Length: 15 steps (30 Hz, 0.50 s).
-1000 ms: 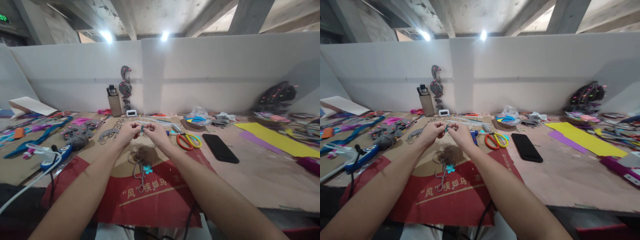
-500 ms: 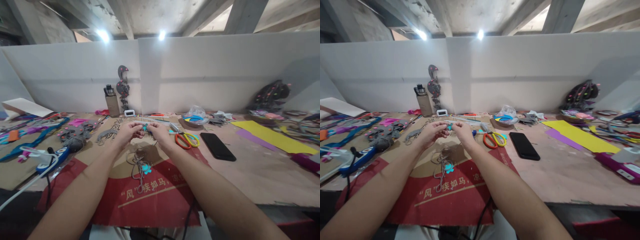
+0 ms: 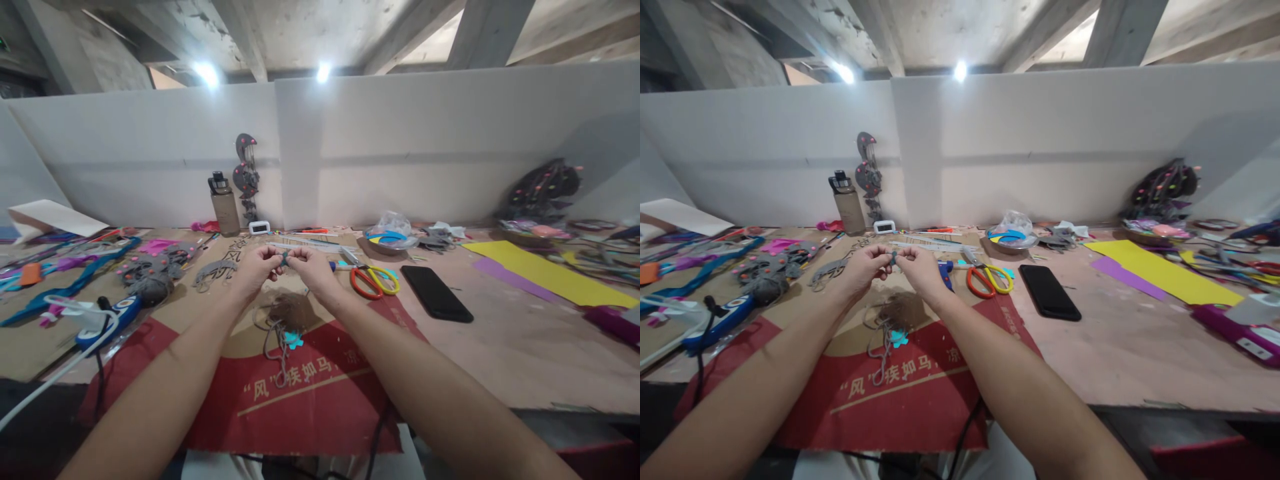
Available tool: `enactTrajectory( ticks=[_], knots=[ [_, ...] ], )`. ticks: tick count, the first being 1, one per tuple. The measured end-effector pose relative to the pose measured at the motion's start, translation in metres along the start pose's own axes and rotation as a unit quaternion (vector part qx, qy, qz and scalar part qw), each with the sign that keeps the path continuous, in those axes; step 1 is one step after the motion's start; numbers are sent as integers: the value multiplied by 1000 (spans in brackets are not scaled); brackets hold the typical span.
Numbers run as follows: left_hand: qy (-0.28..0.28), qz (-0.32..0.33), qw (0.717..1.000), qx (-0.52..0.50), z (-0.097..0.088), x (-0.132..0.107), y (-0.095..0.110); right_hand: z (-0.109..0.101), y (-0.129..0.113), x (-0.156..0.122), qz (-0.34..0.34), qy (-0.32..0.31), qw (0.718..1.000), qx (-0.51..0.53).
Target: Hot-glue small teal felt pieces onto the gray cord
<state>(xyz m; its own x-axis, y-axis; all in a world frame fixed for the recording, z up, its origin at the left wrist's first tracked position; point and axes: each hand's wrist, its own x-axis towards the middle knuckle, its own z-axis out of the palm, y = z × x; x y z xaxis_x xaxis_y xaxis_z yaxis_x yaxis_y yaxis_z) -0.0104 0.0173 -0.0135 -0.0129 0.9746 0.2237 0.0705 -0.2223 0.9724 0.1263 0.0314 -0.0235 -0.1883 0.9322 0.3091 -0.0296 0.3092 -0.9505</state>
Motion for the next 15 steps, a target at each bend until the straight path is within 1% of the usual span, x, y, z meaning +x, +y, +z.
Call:
enactTrajectory(
  ticks=[3,7,12,15],
  knots=[
    [21,9,1000,-3,-1,1,0,2,2,0,-13,-16,1000,-7],
    [31,12,999,0,-3,1,0,3,6,1,-32,-14,999,-15],
    [16,29,999,-8,2,-1,-1,2,4,1,-34,3,999,8],
    [-10,17,1000,-16,4,-3,0,0,2,2,-16,15,1000,17]
  ],
)
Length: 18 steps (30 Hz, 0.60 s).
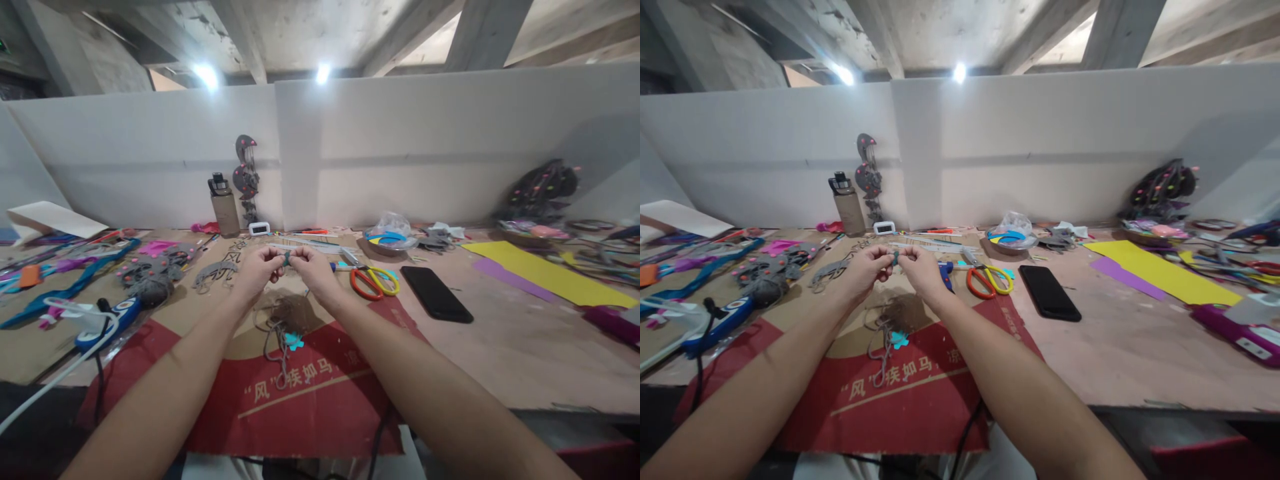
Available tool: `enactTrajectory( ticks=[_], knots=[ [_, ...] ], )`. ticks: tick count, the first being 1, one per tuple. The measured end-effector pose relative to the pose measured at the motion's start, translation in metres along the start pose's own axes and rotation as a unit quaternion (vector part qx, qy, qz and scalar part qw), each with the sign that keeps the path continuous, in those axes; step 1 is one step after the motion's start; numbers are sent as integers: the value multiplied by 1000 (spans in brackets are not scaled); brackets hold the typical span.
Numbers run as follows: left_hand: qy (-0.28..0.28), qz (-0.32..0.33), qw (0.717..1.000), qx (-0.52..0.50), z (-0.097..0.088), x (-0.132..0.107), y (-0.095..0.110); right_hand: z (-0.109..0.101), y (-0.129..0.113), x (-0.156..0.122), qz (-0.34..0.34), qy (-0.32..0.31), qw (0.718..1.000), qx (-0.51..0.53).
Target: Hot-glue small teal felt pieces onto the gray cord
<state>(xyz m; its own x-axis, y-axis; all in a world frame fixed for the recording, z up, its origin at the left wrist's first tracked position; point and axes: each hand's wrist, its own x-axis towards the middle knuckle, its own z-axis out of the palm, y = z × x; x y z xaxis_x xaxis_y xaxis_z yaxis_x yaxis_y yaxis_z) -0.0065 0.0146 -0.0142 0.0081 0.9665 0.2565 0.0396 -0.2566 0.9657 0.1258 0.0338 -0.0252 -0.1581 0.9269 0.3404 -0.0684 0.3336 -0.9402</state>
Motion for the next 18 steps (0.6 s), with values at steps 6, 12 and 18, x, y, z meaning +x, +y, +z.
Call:
enactTrajectory(
  ticks=[6,12,18],
  knots=[
    [-30,-33,999,-29,-2,0,3,-1,1,1,34,16,999,8],
    [-3,-20,1000,-4,-3,0,-1,1,-1,-2,29,5,1000,-12],
    [29,1,999,24,-1,1,-1,4,-1,-3,7,-15,1000,-3]
  ],
)
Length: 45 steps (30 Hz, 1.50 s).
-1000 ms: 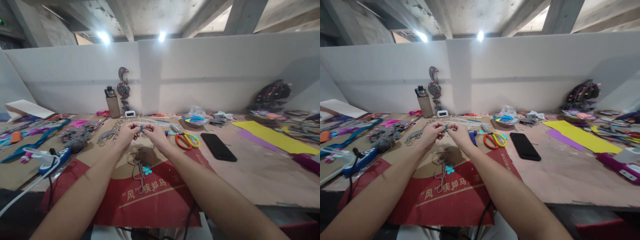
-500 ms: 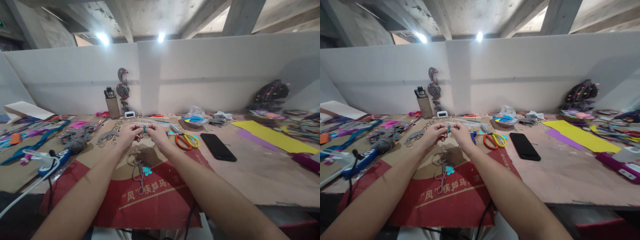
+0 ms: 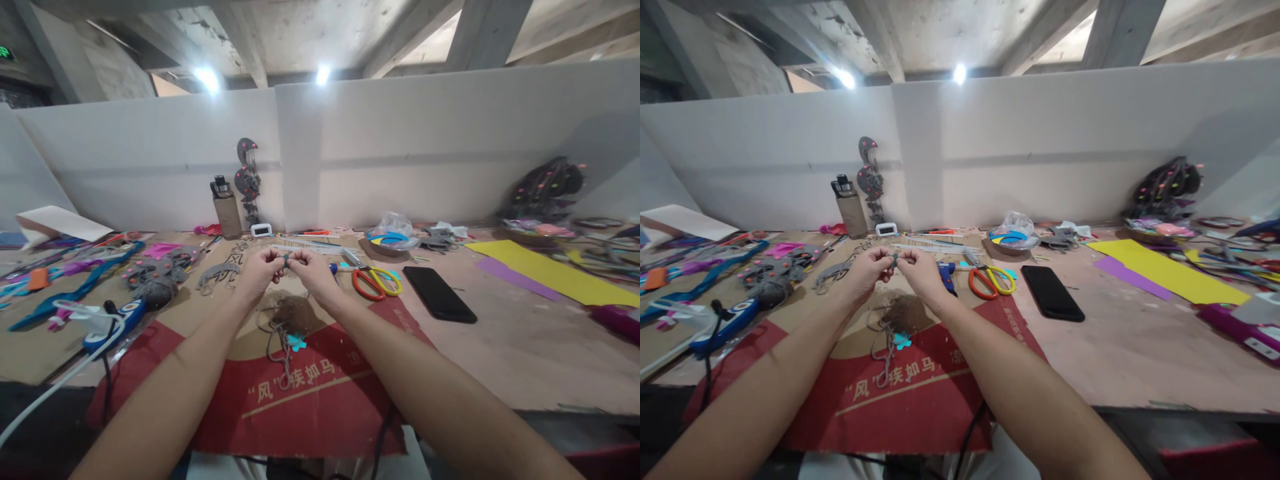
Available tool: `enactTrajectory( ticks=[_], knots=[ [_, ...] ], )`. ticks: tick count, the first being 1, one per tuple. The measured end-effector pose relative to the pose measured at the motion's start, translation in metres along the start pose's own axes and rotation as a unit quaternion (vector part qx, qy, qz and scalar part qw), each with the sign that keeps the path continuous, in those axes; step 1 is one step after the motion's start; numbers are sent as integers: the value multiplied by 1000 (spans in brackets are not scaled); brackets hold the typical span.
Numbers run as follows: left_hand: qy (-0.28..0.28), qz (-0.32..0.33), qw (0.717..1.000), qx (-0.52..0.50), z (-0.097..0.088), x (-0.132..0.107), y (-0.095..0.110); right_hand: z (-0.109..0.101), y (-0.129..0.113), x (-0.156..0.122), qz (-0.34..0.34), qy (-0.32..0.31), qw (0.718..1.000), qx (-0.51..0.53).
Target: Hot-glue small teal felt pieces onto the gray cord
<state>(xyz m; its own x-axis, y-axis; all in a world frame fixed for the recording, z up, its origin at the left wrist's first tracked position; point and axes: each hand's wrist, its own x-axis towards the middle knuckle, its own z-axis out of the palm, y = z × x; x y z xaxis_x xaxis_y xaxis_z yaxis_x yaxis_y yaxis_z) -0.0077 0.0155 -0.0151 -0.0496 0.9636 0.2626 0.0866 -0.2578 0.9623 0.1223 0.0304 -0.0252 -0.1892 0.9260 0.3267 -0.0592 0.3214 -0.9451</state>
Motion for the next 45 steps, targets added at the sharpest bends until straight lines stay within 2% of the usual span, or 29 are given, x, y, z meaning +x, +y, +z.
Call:
enactTrajectory(
  ticks=[6,15,20,25,32,36,40,45],
  knots=[
    [28,0,999,-43,-3,4,-2,2,4,0,-18,-13,1000,-5],
    [-85,-43,992,-77,-2,1,6,-13,6,10,-23,26,999,-36],
    [-57,-42,996,-59,-10,3,9,-16,1,9,-51,14,995,-88],
    [-41,-15,999,-22,-17,7,10,-15,2,6,-85,-28,985,-146],
    [-85,37,988,127,-23,7,8,-15,5,5,-113,-32,971,-207],
    [-94,53,980,167,-23,6,7,-15,4,5,-125,-32,965,-230],
    [-93,38,985,137,-22,5,9,-16,3,5,-121,-30,964,-234],
    [-97,-21,994,45,-23,5,12,-19,2,7,-123,-33,961,-247]
  ],
)
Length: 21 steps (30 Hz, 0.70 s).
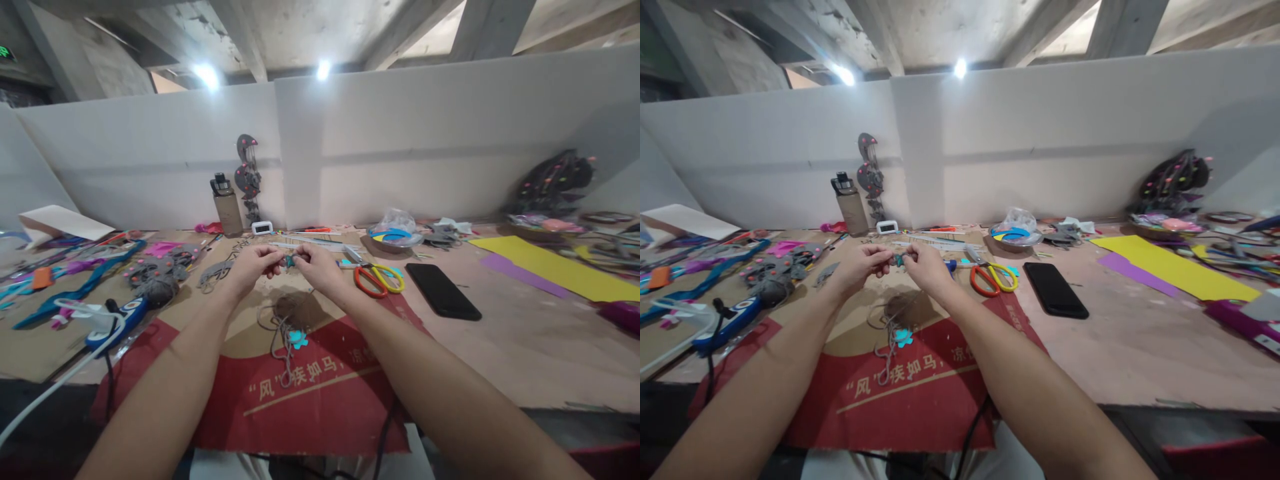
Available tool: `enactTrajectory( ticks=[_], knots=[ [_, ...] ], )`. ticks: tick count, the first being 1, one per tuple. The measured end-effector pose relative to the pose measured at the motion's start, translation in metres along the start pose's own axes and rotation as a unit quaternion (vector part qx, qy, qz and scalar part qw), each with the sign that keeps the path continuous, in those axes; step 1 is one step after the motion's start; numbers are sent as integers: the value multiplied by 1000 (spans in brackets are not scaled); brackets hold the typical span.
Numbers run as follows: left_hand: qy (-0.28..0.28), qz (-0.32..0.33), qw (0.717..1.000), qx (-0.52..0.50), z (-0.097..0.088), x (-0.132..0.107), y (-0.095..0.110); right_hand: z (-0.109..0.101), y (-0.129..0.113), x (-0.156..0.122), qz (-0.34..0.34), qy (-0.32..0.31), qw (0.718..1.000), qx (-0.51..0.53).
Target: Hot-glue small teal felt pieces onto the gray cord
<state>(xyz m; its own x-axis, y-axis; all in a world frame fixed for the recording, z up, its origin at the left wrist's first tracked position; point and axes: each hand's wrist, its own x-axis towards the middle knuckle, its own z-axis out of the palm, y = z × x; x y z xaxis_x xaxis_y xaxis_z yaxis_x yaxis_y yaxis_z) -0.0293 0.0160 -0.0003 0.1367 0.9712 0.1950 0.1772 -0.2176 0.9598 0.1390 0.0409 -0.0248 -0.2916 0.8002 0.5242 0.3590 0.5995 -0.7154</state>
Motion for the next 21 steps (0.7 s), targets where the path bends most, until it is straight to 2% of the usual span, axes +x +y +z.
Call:
enactTrajectory(
  ticks=[4,11,16,21],
  knots=[
    [2,-21,999,-25,1,0,1,-3,-3,1,-9,-26,999,-24],
    [-32,-19,998,56,2,-1,0,-5,-6,-2,-41,-26,996,-81],
    [24,-47,998,-22,7,1,-4,-1,-3,-3,-39,28,997,-65],
    [62,-52,993,-90,14,2,-5,-1,-5,-4,-72,38,995,-56]
  ],
)
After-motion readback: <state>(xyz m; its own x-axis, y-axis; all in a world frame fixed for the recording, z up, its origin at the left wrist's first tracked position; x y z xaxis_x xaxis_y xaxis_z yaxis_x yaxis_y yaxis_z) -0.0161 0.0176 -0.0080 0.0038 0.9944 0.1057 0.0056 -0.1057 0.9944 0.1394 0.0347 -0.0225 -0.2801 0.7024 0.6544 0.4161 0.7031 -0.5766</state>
